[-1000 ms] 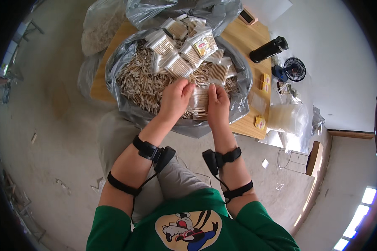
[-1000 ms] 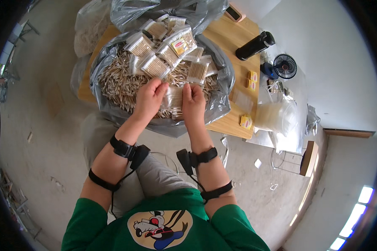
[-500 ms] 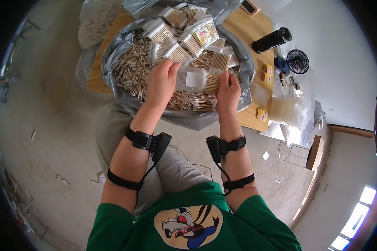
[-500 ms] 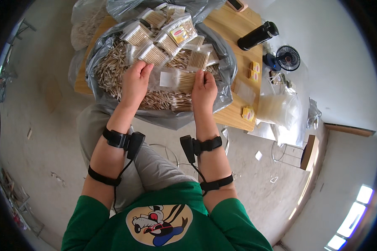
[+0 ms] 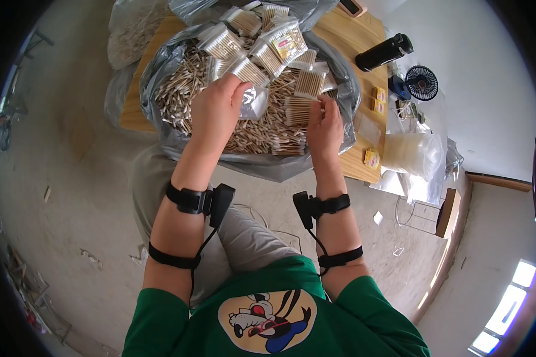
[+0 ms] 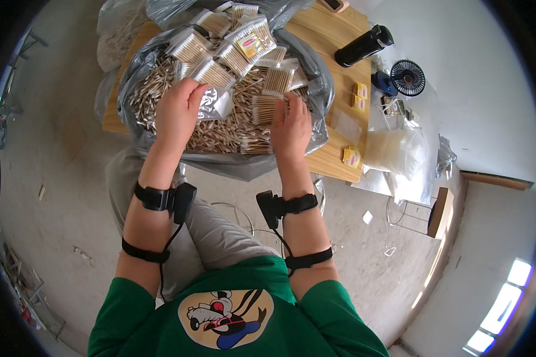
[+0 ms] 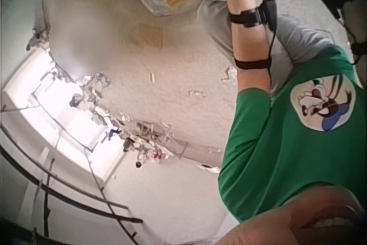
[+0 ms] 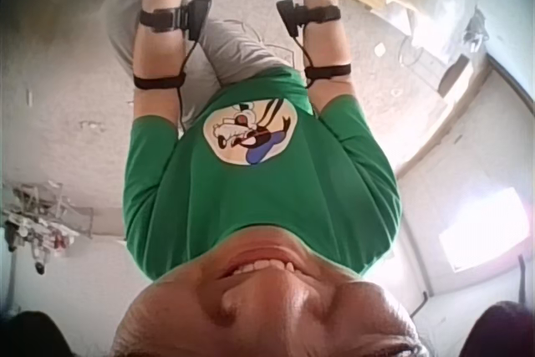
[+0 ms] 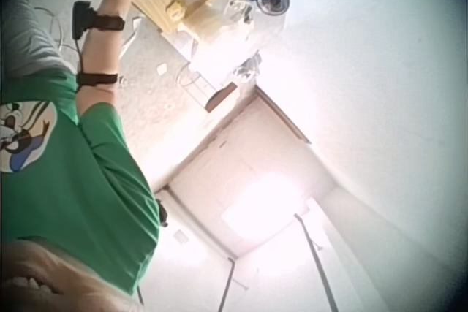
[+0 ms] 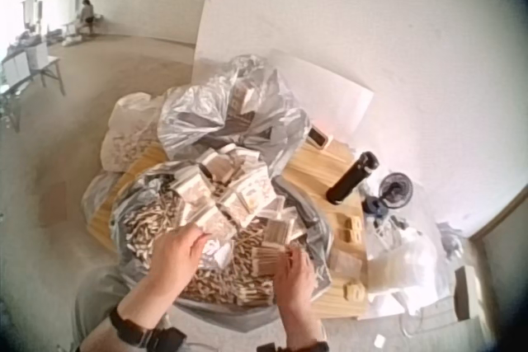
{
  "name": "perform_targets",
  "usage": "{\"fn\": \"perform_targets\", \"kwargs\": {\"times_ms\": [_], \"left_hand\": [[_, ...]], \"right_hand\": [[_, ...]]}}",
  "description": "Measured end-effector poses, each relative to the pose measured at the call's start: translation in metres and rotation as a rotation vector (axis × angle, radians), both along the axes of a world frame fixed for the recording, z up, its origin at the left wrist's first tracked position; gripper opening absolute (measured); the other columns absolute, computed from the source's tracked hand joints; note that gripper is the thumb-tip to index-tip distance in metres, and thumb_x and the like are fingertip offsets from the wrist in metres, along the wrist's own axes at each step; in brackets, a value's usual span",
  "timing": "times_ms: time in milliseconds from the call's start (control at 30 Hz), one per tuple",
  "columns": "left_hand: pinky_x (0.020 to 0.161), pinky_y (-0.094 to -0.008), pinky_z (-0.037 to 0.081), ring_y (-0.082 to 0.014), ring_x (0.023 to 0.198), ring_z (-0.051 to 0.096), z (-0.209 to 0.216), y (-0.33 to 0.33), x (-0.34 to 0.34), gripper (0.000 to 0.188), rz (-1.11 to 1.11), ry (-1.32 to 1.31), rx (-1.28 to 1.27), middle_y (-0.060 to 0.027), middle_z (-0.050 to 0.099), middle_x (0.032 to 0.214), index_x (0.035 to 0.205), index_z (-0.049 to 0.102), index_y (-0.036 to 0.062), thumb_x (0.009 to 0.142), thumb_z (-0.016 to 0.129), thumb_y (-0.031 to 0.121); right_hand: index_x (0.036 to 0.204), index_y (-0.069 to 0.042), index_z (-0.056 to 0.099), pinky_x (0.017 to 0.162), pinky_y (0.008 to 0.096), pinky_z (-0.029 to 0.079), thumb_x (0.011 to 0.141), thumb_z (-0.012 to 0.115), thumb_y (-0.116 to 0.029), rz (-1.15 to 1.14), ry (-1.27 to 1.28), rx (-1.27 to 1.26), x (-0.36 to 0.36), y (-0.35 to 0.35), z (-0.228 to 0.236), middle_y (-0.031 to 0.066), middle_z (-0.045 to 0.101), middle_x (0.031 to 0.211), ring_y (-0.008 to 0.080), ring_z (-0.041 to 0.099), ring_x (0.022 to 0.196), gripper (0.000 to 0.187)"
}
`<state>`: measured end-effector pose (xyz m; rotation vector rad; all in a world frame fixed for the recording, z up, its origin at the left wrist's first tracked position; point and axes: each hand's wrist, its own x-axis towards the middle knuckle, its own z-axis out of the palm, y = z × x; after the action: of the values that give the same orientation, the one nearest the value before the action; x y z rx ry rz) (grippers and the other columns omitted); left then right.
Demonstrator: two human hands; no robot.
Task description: The person is packing small packets of hygiene products into larger plastic bags while sitting at a table.
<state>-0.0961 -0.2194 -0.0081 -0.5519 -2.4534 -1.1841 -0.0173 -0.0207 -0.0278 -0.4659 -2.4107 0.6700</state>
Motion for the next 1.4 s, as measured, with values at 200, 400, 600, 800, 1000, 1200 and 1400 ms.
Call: {"fn": "perform_targets", "kwargs": {"times_ms": [200, 400, 600, 800, 1000, 1200, 1400], "left_hand": [[0.053, -0.0373, 0.043, -0.0319, 0.06, 0.056, 0.012, -0.001, 0.004, 0.021, 0.007, 0.056, -0.054, -0.0129, 0.056, 0.066, 0.076, 0.055, 0.0048, 0.085, 0.063, 0.022], [0.05, -0.0345, 0.039, -0.0276, 0.053, 0.049, 0.007, -0.018, -0.009, 0.02, 0.129, 0.036, 0.039, -0.0125, 0.052, 0.062, 0.075, 0.055, 0.0026, 0.084, 0.065, 0.018], [0.048, -0.0328, 0.037, -0.0252, 0.048, 0.044, 0.003, -0.016, -0.011, 0.025, 0.139, -0.021, 0.249, -0.0106, 0.049, 0.056, 0.073, 0.053, 0.0026, 0.086, 0.063, 0.021], [0.052, -0.0221, 0.037, -0.0063, 0.054, 0.047, -0.002, -0.008, -0.005, 0.026, 0.073, -0.508, 0.591, 0.0002, 0.054, 0.059, 0.076, 0.058, 0.0034, 0.09, 0.06, 0.025], [0.038, -0.0189, 0.02, 0.0, 0.041, 0.03, -0.003, 0.015, 0.013, 0.028, -0.139, -0.636, 0.659, 0.0053, 0.048, 0.058, 0.075, 0.054, 0.0065, 0.095, 0.053, 0.027], [0.041, -0.0195, 0.023, -0.0004, 0.044, 0.032, -0.01, 0.03, 0.022, 0.028, -0.213, -0.645, 0.557, 0.0037, 0.051, 0.057, 0.073, 0.054, 0.0045, 0.094, 0.054, 0.023], [0.045, -0.0208, 0.03, -0.0027, 0.047, 0.038, -0.018, 0.039, 0.029, 0.025, -0.202, -0.625, 0.469, 0.0026, 0.053, 0.057, 0.075, 0.056, 0.0042, 0.093, 0.057, 0.022]], "right_hand": [[0.102, -0.006, 0.057, 0.08, 0.041, 0.043, 0.07, 0.067, -0.008, 0.235, 0.042, 0.252, 0.007, -0.028, 0.01, 0.0114, 0.059, 0.098, 0.0328, 0.054, 0.09, 0.033], [0.096, -0.006, 0.058, 0.076, 0.0382, 0.044, 0.066, 0.069, -0.004, 0.415, 0.01, 0.203, -0.003, -0.053, -0.003, 0.0099, 0.06, 0.092, 0.0294, 0.055, 0.086, 0.033], [0.084, -0.004, 0.062, 0.066, 0.0337, 0.045, 0.077, 0.064, -0.001, 0.271, 0.135, -0.044, -0.006, -0.037, -0.008, 0.0059, 0.062, 0.076, 0.0219, 0.057, 0.073, 0.008], [0.09, -0.001, 0.06, 0.053, 0.0216, 0.041, 0.086, 0.064, -0.01, -0.02, 0.175, -0.972, 0.032, -0.002, 0.011, 0.0, 0.06, 0.074, 0.0062, 0.052, 0.058, 0.011], [0.088, -0.001, 0.059, 0.054, 0.0208, 0.041, 0.084, 0.068, -0.016, -0.41, 0.144, -0.756, 0.128, 0.126, -0.038, 0.0021, 0.059, 0.074, 0.0079, 0.052, 0.061, 0.018], [0.092, 0.0, 0.062, 0.062, 0.0276, 0.046, 0.083, 0.067, -0.02, -0.578, -0.064, -0.538, 0.16, 0.197, -0.064, 0.0065, 0.063, 0.079, 0.013, 0.057, 0.067, 0.023], [0.088, -0.006, 0.059, 0.068, 0.0377, 0.046, 0.079, 0.067, -0.019, -0.678, -0.396, -0.029, 0.143, 0.178, -0.065, 0.0097, 0.063, 0.078, 0.0271, 0.06, 0.075, 0.018]]}}
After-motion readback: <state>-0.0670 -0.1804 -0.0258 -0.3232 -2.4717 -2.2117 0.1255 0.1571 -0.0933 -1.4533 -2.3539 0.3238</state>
